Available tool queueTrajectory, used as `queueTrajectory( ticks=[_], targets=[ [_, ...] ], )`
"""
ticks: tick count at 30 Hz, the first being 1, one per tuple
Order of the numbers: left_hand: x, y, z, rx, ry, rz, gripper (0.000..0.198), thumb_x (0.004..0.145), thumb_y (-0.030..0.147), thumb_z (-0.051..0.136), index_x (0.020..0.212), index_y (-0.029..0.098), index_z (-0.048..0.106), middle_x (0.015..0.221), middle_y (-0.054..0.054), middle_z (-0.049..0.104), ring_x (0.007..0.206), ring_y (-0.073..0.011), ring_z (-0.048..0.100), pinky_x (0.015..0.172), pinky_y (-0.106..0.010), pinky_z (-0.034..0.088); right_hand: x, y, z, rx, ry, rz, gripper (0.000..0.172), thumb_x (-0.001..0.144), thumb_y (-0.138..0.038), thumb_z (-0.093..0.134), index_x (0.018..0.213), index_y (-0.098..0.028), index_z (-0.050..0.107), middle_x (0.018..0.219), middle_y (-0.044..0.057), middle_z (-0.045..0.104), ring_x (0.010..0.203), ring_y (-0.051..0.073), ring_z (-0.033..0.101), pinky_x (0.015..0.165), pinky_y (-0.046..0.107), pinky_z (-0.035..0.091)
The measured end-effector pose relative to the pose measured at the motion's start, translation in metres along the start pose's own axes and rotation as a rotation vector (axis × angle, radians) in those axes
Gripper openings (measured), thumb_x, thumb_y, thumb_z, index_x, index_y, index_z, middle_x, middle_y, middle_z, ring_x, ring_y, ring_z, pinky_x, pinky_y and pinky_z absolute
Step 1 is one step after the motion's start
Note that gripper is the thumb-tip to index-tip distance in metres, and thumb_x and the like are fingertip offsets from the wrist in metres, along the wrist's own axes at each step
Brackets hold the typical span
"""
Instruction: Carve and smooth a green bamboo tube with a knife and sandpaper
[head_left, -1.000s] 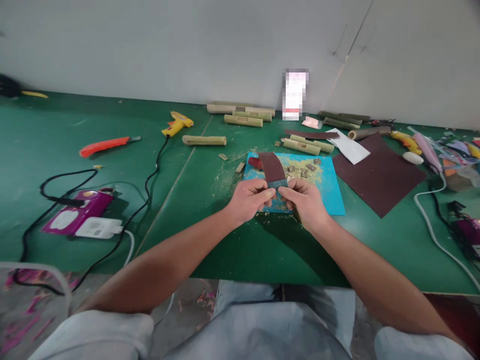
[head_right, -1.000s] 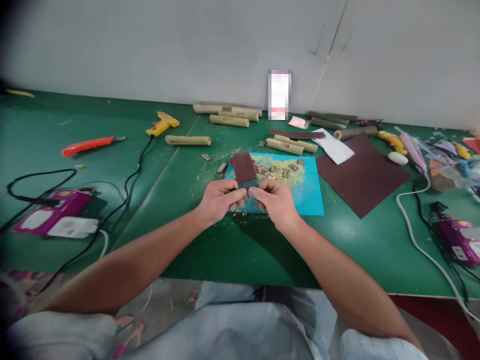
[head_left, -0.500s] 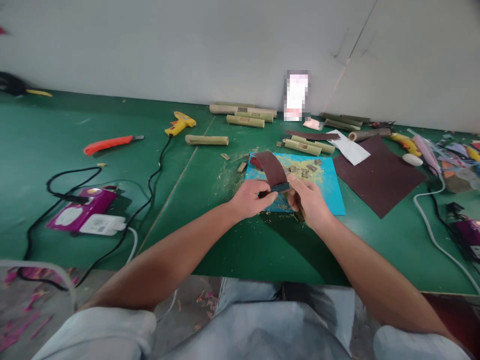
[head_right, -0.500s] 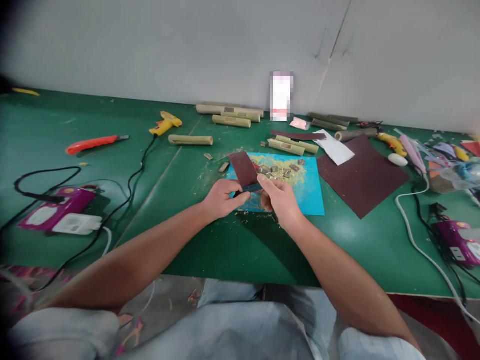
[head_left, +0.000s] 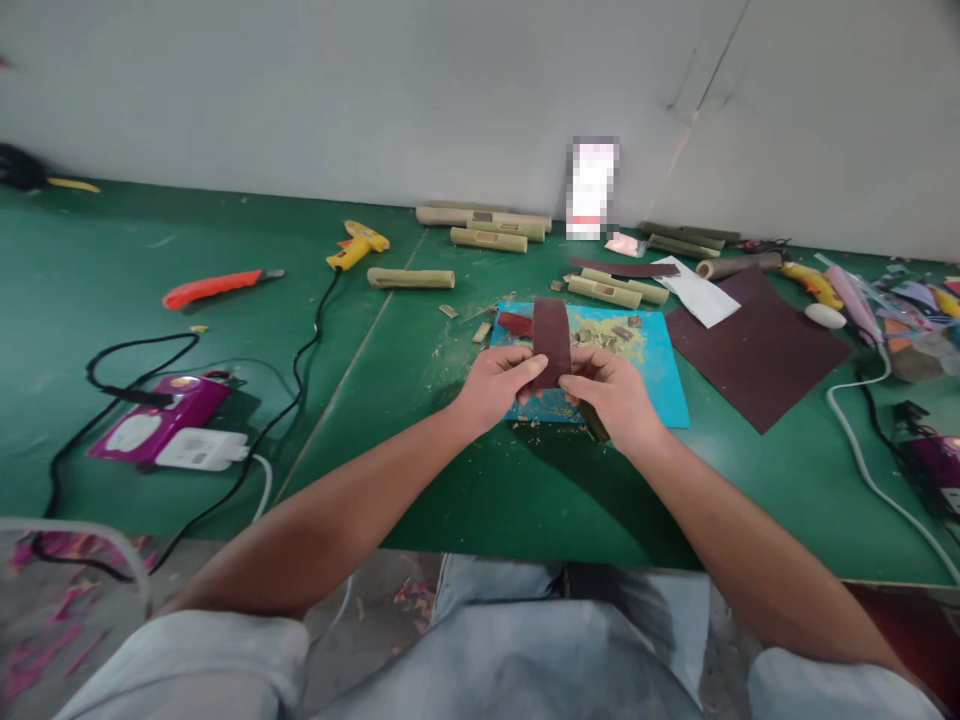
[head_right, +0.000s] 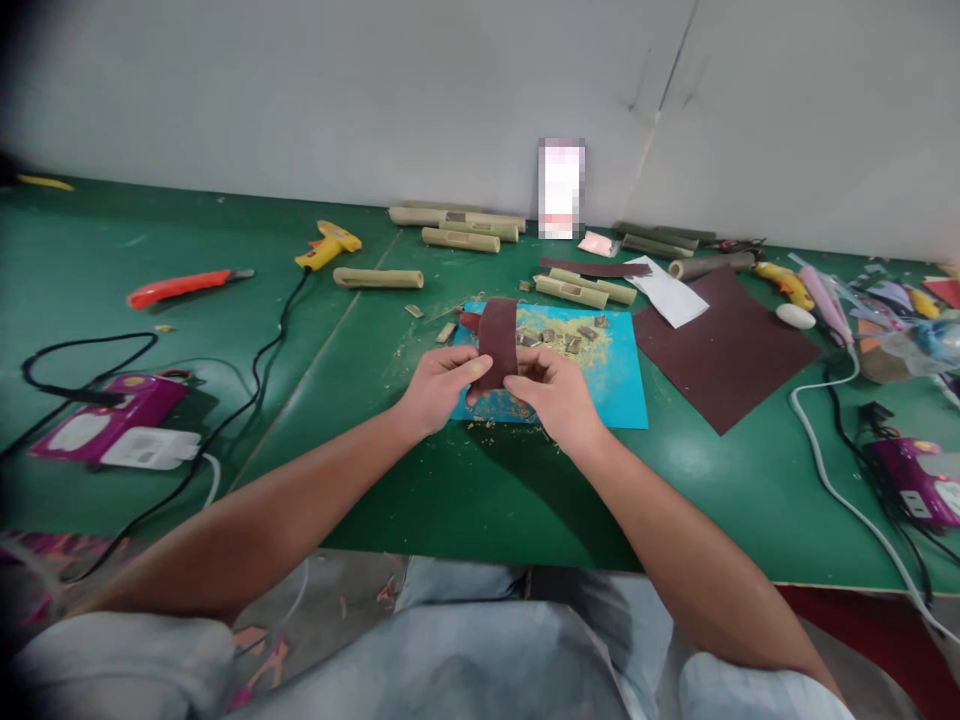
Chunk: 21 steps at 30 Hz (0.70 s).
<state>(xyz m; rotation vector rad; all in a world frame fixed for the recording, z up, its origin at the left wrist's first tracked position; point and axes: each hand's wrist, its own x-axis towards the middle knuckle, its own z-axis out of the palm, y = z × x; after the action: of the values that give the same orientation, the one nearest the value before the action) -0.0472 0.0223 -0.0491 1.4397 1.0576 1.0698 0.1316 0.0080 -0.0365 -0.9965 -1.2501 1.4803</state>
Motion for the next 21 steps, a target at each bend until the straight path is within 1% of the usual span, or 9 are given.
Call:
queueTrajectory(
  ticks=[3, 5, 7, 9, 12, 14, 15, 18, 21],
  targets=[
    [0.0, 0.002, 0.003, -0.109, 0.034, -0.032, 0.034, 0.086, 0.039, 0.064, 0.061, 0.016, 0.06, 0.051, 0.002, 0.057, 0.042, -0.0072, 0.047, 0.044, -0.021, 0.037, -0.001, 0.002, 0.002, -0.09, 0.083, -0.129, 0.037, 0.072, -0.024, 0.072, 0.108, -0.022, 0.063, 0.076, -0.002, 0.064, 0.065, 0.013, 0.055, 0.059, 0.03, 0.042],
    [-0.001, 0.002, 0.005, -0.141, 0.075, -0.019, 0.025, 0.081, 0.038, 0.07, 0.072, 0.016, 0.064, 0.055, 0.003, 0.058, 0.046, -0.0079, 0.05, 0.047, -0.021, 0.041, -0.002, 0.003, 0.002, -0.186, 0.143, -0.244, 0.047, 0.075, -0.022, 0.071, 0.12, -0.025, 0.058, 0.079, -0.003, 0.063, 0.067, 0.014, 0.055, 0.062, 0.031, 0.045],
    [-0.004, 0.003, 0.008, -0.133, 0.117, 0.04, 0.024, 0.075, 0.035, 0.077, 0.086, 0.016, 0.065, 0.067, 0.001, 0.064, 0.058, -0.0102, 0.059, 0.055, -0.022, 0.048, -0.004, 0.004, 0.0, -0.315, 0.181, -0.337, 0.045, 0.079, -0.022, 0.068, 0.123, -0.028, 0.058, 0.082, -0.002, 0.063, 0.068, 0.015, 0.056, 0.065, 0.033, 0.048],
    [-0.006, 0.003, 0.01, -0.094, 0.161, 0.114, 0.033, 0.071, 0.03, 0.08, 0.097, 0.017, 0.063, 0.08, -0.001, 0.069, 0.07, -0.0132, 0.064, 0.064, -0.024, 0.052, -0.005, 0.005, -0.002, -0.443, 0.209, -0.385, 0.038, 0.083, -0.024, 0.065, 0.12, -0.029, 0.062, 0.086, -0.001, 0.065, 0.069, 0.015, 0.057, 0.068, 0.035, 0.05],
    [-0.011, 0.003, 0.012, -0.01, 0.201, 0.202, 0.049, 0.075, 0.023, 0.077, 0.119, 0.019, 0.056, 0.082, -0.001, 0.071, 0.074, -0.0147, 0.067, 0.067, -0.025, 0.052, -0.004, 0.007, -0.005, -0.584, 0.209, -0.423, 0.035, 0.086, -0.026, 0.063, 0.12, -0.03, 0.065, 0.092, 0.001, 0.066, 0.073, 0.017, 0.059, 0.071, 0.037, 0.053],
    [-0.012, 0.003, 0.011, 0.054, 0.196, 0.259, 0.061, 0.079, 0.022, 0.073, 0.134, 0.021, 0.048, 0.083, 0.0, 0.072, 0.073, -0.0145, 0.067, 0.067, -0.026, 0.052, -0.003, 0.008, -0.006, -0.634, 0.179, -0.459, 0.037, 0.087, -0.025, 0.062, 0.123, -0.031, 0.064, 0.093, 0.002, 0.065, 0.075, 0.018, 0.06, 0.072, 0.037, 0.054],
    [-0.013, 0.004, 0.011, 0.095, 0.188, 0.282, 0.062, 0.08, 0.022, 0.072, 0.137, 0.021, 0.048, 0.085, -0.001, 0.073, 0.074, -0.0146, 0.068, 0.068, -0.026, 0.053, -0.003, 0.008, -0.006, -0.657, 0.167, -0.481, 0.037, 0.086, -0.023, 0.062, 0.123, -0.03, 0.065, 0.094, 0.002, 0.065, 0.076, 0.018, 0.061, 0.073, 0.037, 0.054],
    [-0.013, 0.004, 0.009, 0.216, 0.16, 0.304, 0.051, 0.082, 0.022, 0.071, 0.131, 0.02, 0.058, 0.094, -0.004, 0.075, 0.082, -0.016, 0.069, 0.074, -0.028, 0.055, -0.002, 0.007, -0.006, -0.708, 0.176, -0.555, 0.034, 0.086, -0.018, 0.062, 0.118, -0.028, 0.068, 0.095, 0.004, 0.065, 0.077, 0.018, 0.061, 0.074, 0.037, 0.053],
    [-0.013, 0.005, 0.008, 0.314, 0.181, 0.286, 0.039, 0.082, 0.023, 0.071, 0.121, 0.02, 0.067, 0.097, -0.004, 0.076, 0.086, -0.0169, 0.07, 0.079, -0.029, 0.056, -0.002, 0.005, -0.005, -0.706, 0.199, -0.588, 0.023, 0.087, -0.017, 0.063, 0.107, -0.024, 0.072, 0.093, 0.005, 0.066, 0.079, 0.017, 0.063, 0.075, 0.036, 0.053]
  ],
)
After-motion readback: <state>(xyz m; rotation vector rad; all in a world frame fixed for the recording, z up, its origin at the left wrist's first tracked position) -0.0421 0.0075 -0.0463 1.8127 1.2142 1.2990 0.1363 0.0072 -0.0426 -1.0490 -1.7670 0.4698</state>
